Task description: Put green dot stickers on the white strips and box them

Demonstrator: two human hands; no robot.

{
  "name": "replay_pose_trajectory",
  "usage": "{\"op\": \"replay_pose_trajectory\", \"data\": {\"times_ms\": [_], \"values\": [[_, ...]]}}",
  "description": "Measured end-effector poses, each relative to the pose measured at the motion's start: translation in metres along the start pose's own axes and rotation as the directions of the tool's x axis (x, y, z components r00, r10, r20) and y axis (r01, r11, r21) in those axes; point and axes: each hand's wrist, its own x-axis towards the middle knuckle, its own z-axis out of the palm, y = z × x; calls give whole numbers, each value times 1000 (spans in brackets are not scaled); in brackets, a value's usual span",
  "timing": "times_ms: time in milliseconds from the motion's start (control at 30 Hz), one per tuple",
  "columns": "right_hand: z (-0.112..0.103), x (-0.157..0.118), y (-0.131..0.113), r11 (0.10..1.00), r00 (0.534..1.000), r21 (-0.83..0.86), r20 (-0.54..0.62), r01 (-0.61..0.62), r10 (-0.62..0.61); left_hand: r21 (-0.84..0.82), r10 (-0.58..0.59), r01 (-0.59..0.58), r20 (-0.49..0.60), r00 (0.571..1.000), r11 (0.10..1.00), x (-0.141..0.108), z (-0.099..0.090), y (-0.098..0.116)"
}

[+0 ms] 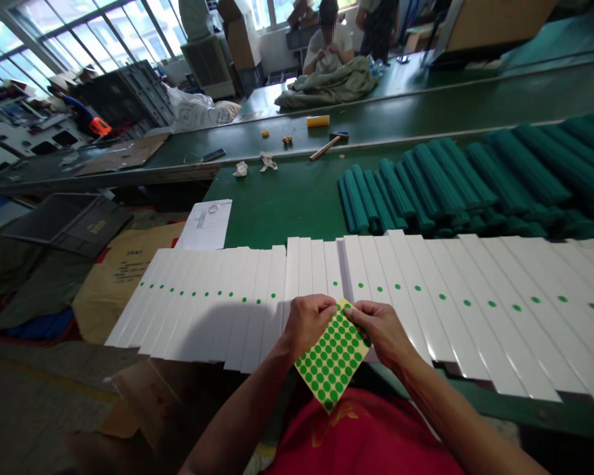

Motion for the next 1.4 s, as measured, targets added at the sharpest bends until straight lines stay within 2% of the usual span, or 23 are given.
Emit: {"op": "replay_pose_trajectory", "data": {"times_ms": [100, 200, 267, 333, 400, 467, 600, 767, 933, 1000, 1067, 1100, 1167, 1267, 1333, 1400], "values": [[9, -1, 7, 1000, 1000, -4, -13, -26, 26, 191, 91, -83, -32, 995, 978, -5, -1, -6], [16, 0, 15, 999, 999, 23, -29, -39, 40, 364, 184, -168, -9, 983, 916, -11, 1, -15], [19, 2, 19, 998, 998, 39, -55, -40, 42, 405, 220, -204, 6, 975, 892, -12, 2, -19], [20, 5, 23, 998, 994, 44, -98, -42, 46, 343, 232, -216, -6, 973, 914, -7, 3, -24], [18, 8, 26, 998, 989, 42, -137, -49, 55, 236, 202, -185, -50, 978, 954, 5, 5, -33], [15, 10, 30, 997, 986, 43, -154, -65, 71, 190, 120, -98, -107, 987, 977, 25, 9, -47], [9, 7, 31, 993, 986, 80, -137, -82, 92, 304, -24, 72, -159, 987, 950, 65, 20, -79], [5, 3, 21, 986, 985, 141, -137, -87, 107, 461, -42, 111, -157, 987, 880, 82, 30, -95], [0, 8, 19, 988, 989, 148, -140, -33, 54, 480, -24, 131, -222, 975, 868, 79, 32, -95], [-1, 10, 20, 991, 989, 134, -144, -15, 35, 462, -29, 164, -285, 958, 872, 76, 28, -90], [-1, 12, 20, 994, 989, 113, -145, 0, 16, 403, -76, 199, -301, 951, 893, 69, 20, -81], [0, 13, 20, 995, 989, 102, -147, 6, 9, 348, -109, 200, -266, 958, 916, 65, 15, -75], [2, 15, 18, 996, 988, 86, -152, 15, -1, 189, -155, 177, -126, 980, 966, 54, 7, -62], [6, 17, 15, 997, 988, 74, -156, 18, -6, -18, -139, 140, 53, 989, 990, 38, 0, -45], [9, 19, 15, 998, 988, 68, -153, 12, -2, -76, -137, 143, 80, 987, 987, 30, 0, -39], [11, 20, 17, 998, 988, 65, -152, 4, 6, -84, -148, 153, 62, 987, 985, 25, 0, -36]]}}
